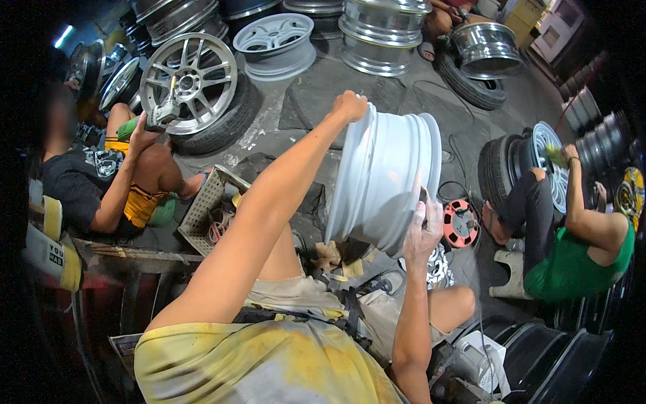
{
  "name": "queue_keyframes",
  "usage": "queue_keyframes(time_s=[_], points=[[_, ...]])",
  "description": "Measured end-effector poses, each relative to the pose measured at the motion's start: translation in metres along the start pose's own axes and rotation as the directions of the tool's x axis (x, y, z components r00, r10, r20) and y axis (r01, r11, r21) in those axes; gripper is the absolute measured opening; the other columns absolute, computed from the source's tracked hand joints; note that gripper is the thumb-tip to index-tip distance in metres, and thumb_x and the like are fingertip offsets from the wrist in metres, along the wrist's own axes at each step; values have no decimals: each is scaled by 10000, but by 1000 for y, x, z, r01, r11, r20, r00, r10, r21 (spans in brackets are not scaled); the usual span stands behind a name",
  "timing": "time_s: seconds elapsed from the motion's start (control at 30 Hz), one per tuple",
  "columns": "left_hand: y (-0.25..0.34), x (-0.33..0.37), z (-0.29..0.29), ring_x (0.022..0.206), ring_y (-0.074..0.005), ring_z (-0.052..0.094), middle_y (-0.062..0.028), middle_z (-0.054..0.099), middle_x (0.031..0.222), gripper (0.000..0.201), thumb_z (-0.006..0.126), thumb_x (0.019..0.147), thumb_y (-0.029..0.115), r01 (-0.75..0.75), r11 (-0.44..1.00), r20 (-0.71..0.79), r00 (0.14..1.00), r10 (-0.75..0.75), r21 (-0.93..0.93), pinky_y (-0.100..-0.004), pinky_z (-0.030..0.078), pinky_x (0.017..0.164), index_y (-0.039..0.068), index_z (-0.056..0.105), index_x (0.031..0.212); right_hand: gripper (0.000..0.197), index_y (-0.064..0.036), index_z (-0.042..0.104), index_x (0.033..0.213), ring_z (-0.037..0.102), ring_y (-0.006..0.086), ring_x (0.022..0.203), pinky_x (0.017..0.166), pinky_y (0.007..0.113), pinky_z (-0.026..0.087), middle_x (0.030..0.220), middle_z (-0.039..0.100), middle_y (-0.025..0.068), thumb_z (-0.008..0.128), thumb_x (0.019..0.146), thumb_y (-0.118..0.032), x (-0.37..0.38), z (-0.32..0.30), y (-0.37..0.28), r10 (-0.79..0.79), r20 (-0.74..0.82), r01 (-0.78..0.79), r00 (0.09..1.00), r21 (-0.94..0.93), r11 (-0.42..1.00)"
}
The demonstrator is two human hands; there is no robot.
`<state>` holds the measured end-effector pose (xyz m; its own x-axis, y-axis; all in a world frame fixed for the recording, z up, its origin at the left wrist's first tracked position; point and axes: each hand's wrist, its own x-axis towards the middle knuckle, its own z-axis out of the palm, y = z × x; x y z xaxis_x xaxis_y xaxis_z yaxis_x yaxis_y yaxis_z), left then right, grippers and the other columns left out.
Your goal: The person sits on the floor and sands a white-painted wheel rim using a sanding block. They rotate the rim to sand different sections, occasionally pausing to retrieve a new sanding block from a nearby basket.
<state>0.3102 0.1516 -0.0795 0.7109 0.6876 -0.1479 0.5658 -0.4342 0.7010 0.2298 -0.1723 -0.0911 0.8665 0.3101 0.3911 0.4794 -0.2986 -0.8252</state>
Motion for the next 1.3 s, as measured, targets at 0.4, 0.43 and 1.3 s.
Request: queue_keyframes(time_s=[0.4,0.43,1.3], points=[[3,-22,5,1227,-431,578,-279,620,1280,521,435,1015,389,73,997,-61,995,-73,4,-493,452,1044,-46,633,1221,363,-130,704,1237,486,230,902,842,380,387,863,552,14,663,876,-114,9,19,-8,-412,211,454,886,-566,688],[4,-25,4,1225,-431,580,-279,624,1273,520,435,1014,387,64,998,-52,997,-65,-5,-493,453,1042,-48,634,1217,367,-138,702,1243,480,224,884,821,377,382,849,540,5,664,878,-122,11,21,-6,-403,238,462,884,-577,674],[3,-18,2,1181,-440,606,-293,644,1222,502,444,1008,360,22,1000,-73,997,-21,15,-489,471,1019,-66,656,1167,508,-72,607,1295,541,233,969,819,398,377,973,587,45,621,787,-59,29,30,-2,-422,466,629,778,-592,504]])
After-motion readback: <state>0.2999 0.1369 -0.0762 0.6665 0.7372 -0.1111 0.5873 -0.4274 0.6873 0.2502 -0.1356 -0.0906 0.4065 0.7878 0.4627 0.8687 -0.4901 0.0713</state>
